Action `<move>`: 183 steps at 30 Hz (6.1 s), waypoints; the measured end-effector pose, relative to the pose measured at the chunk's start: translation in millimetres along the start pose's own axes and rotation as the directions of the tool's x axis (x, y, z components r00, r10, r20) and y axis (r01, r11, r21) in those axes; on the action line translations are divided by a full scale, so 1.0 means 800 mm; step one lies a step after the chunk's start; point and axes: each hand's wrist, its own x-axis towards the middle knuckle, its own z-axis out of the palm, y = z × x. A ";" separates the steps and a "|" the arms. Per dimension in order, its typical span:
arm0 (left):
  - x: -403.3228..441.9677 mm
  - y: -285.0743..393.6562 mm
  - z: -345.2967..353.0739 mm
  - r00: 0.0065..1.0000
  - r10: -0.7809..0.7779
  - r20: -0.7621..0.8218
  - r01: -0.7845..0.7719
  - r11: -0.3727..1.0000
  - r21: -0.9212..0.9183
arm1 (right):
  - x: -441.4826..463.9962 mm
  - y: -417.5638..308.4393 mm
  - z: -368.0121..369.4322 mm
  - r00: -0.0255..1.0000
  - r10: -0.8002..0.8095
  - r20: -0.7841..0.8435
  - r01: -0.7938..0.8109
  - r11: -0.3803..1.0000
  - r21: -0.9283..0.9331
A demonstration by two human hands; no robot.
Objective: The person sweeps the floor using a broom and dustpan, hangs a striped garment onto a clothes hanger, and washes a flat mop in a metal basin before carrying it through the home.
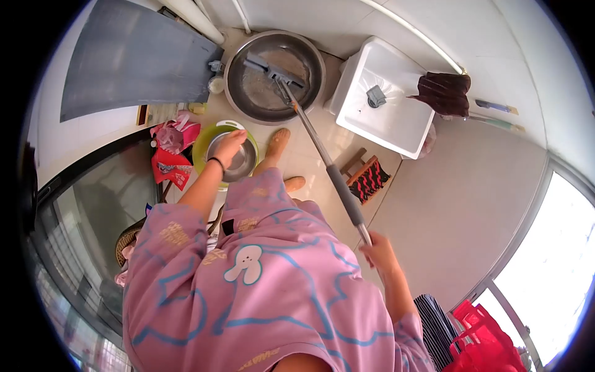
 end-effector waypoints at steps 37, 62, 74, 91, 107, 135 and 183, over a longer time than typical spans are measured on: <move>0.159 0.169 0.109 0.796 0.162 -0.583 -0.134 0.987 0.091 | -0.110 -0.026 0.013 0.991 0.122 -0.049 -0.131 0.959 -0.252; -0.034 -0.112 -0.112 0.963 -0.191 0.191 -0.064 0.525 0.849 | 0.162 -0.054 0.056 0.852 0.164 0.497 -0.354 0.881 0.315; 0.105 0.036 0.036 0.969 0.220 0.114 -0.239 0.713 0.660 | -0.002 -0.023 0.009 0.993 0.105 0.045 -0.099 0.989 -0.113; 0.161 0.214 0.183 0.959 0.275 0.073 -0.235 0.621 0.748 | -0.149 0.024 -0.006 0.964 0.256 0.068 -0.256 0.967 -0.017; 0.086 0.226 0.110 0.847 0.364 -0.387 -0.277 0.924 0.263 | -0.191 0.101 0.065 0.998 -0.011 -0.068 0.013 0.999 0.036; -0.083 -0.058 0.169 0.844 -0.448 0.295 0.524 0.806 -0.275 | -0.110 0.271 0.263 0.496 -0.524 -0.692 0.197 0.844 -0.499; -0.167 -0.211 0.254 0.800 -0.540 0.262 0.237 0.685 0.689 | -0.223 0.421 0.397 0.598 -0.139 -0.789 0.251 0.968 0.019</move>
